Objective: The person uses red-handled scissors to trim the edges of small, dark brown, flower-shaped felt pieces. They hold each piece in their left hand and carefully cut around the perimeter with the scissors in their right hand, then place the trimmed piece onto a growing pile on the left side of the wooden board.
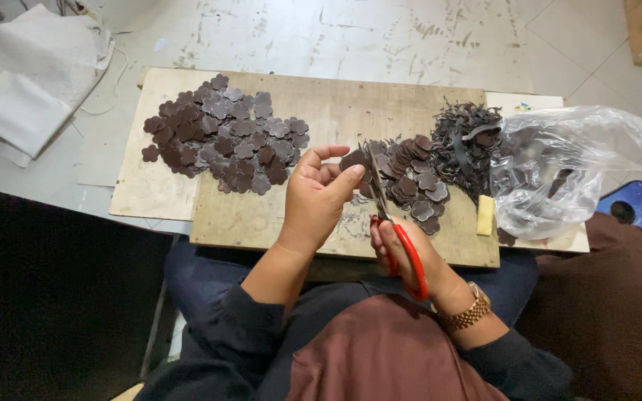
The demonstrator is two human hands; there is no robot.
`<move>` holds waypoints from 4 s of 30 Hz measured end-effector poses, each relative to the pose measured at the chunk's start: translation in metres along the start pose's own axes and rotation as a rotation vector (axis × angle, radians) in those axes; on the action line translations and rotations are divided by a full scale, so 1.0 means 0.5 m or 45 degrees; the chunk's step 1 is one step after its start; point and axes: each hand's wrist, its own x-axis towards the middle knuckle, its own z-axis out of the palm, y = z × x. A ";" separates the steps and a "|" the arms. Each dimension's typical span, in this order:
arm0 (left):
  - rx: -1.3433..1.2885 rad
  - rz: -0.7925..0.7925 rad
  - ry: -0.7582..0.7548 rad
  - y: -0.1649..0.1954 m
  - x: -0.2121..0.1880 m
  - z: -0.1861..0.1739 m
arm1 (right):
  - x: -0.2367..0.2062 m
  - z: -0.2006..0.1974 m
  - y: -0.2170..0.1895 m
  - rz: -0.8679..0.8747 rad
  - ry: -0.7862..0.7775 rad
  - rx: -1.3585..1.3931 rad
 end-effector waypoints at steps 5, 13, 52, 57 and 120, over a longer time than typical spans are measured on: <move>0.037 0.020 -0.019 -0.001 0.006 -0.006 | 0.002 -0.008 0.000 -0.051 0.002 -0.153; 0.102 -0.005 -0.001 0.009 0.012 -0.003 | -0.003 -0.004 -0.011 0.014 0.031 -0.088; 0.182 -0.049 -0.014 0.037 0.012 -0.018 | -0.005 0.012 -0.040 -0.102 -0.068 -0.317; 0.235 -0.048 -0.002 0.033 0.014 -0.016 | -0.004 0.006 -0.035 -0.003 -0.062 -0.267; -0.144 -0.165 -0.141 -0.067 0.015 -0.028 | 0.004 -0.008 -0.018 -0.179 -0.212 -0.242</move>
